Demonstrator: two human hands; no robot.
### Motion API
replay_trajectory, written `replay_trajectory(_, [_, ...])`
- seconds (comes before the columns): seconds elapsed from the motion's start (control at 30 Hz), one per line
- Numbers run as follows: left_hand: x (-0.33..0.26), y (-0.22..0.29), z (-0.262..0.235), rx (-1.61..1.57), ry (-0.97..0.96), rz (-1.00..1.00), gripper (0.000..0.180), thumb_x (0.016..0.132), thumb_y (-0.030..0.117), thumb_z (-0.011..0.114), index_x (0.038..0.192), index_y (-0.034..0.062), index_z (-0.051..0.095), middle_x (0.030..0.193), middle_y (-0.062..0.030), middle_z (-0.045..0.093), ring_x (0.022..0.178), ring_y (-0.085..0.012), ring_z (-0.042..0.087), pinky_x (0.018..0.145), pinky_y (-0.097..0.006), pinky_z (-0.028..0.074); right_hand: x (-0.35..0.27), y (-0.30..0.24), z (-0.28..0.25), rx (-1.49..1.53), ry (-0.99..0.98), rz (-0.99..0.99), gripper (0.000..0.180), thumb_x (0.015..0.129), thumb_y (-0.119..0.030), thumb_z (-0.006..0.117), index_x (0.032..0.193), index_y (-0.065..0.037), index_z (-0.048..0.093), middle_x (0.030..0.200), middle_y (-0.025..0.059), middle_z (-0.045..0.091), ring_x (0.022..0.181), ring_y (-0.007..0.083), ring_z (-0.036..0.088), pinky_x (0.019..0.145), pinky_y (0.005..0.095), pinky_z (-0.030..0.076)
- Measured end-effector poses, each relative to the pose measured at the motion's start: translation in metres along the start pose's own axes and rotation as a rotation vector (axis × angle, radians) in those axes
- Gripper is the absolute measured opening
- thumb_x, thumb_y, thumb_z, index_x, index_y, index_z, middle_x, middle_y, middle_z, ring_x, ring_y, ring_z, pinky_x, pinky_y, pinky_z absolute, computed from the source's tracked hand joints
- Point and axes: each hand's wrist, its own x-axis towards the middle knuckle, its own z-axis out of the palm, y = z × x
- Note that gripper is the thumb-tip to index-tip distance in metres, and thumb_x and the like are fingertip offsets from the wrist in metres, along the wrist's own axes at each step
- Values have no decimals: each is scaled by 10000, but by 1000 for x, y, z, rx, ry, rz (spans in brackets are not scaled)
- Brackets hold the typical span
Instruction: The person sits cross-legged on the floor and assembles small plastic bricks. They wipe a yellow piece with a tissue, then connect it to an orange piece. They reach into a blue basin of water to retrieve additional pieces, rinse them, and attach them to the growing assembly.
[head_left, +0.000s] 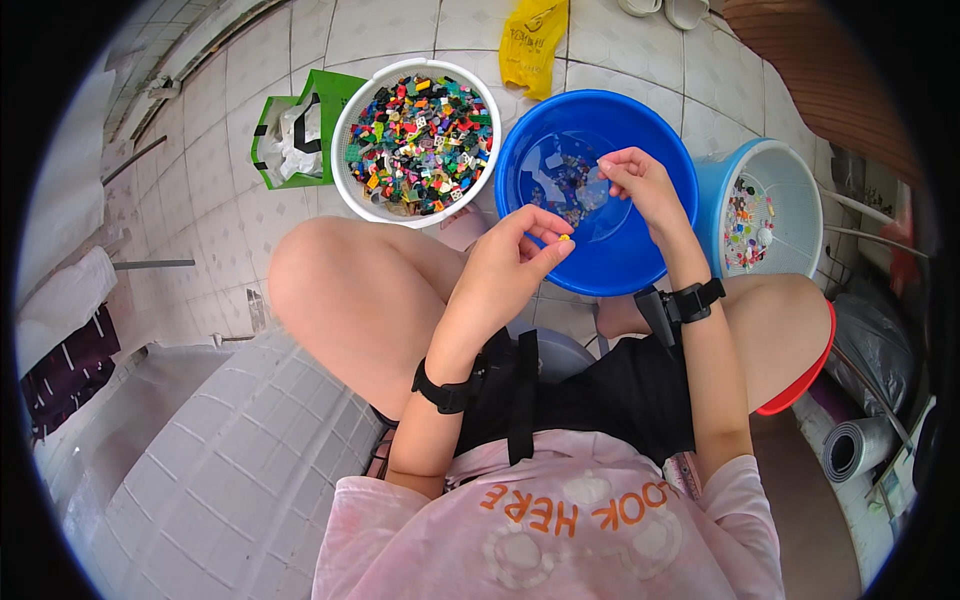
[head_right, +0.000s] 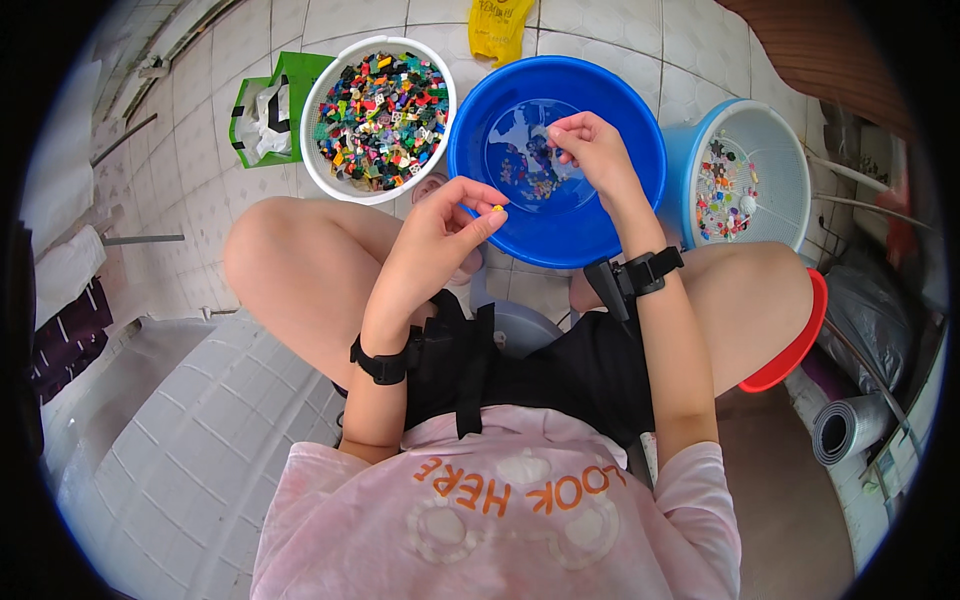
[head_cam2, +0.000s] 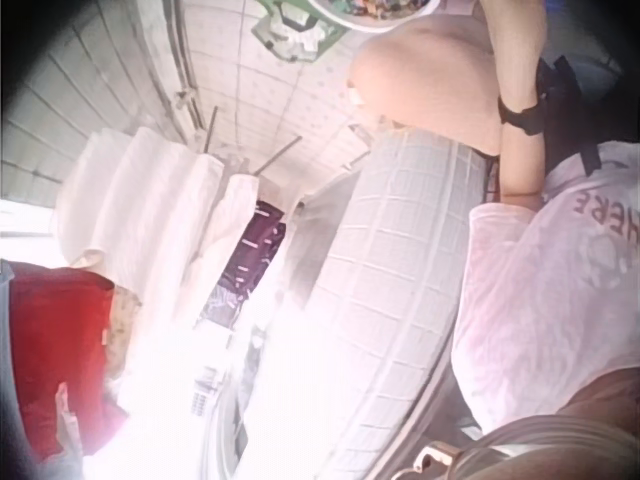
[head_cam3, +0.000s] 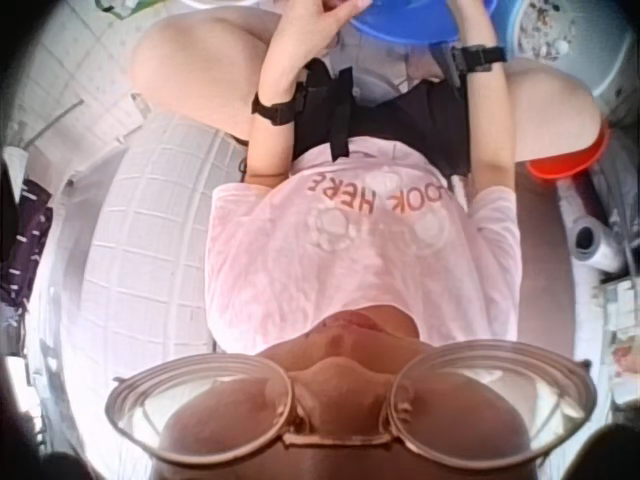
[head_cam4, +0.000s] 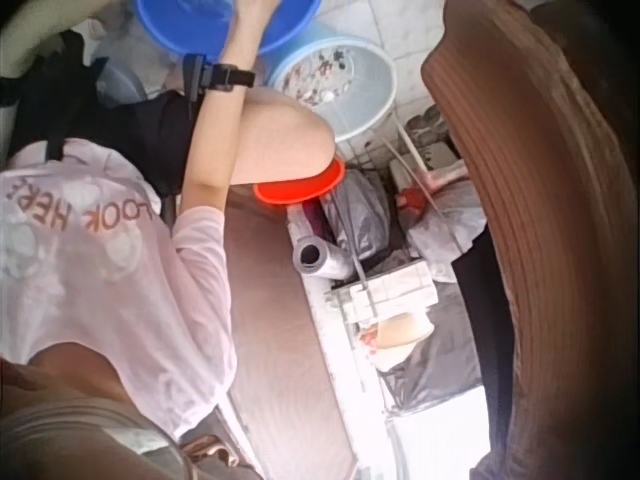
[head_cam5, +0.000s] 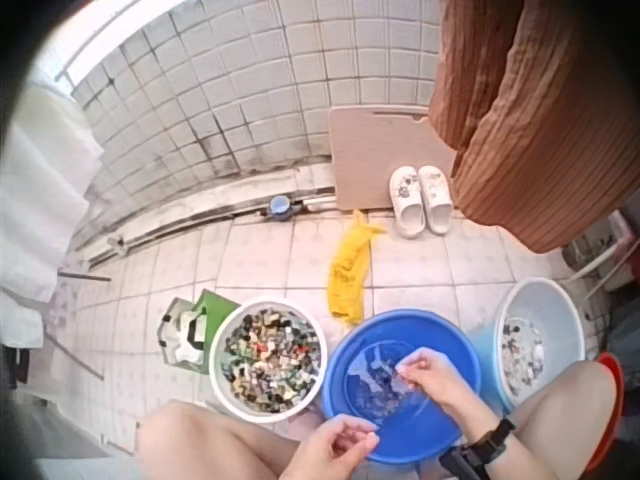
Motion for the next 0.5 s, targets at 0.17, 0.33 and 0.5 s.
replay_trajectory(0.17, [-8, 2, -6, 82, -45, 38, 132, 853, 108, 682, 953, 34, 636, 833, -38, 607, 660, -95, 510, 631, -239, 450, -8, -35, 37, 76, -171, -108, 183, 889, -146, 659, 1042, -56, 615, 938, 26, 665, 817, 79, 595, 710, 215, 449])
replay_trajectory(0.33, [-13, -3, -25, 16, -4, -34, 132, 846, 101, 681, 941, 23, 635, 843, -62, 610, 658, -119, 518, 630, -265, 456, -33, -79, 67, 185, -351, -198, 138, 887, -108, 666, 994, -40, 613, 981, 44, 677, 891, 84, 634, 695, 221, 473])
replay_trajectory(0.5, [-18, -10, -37, -9, -3, -47, 123, 837, 96, 682, 923, 17, 642, 849, -70, 617, 665, -130, 534, 634, -274, 462, -54, -107, 86, 203, -419, -227, 131, 886, -95, 671, 987, -43, 606, 979, 35, 667, 884, 85, 642, 673, 219, 467])
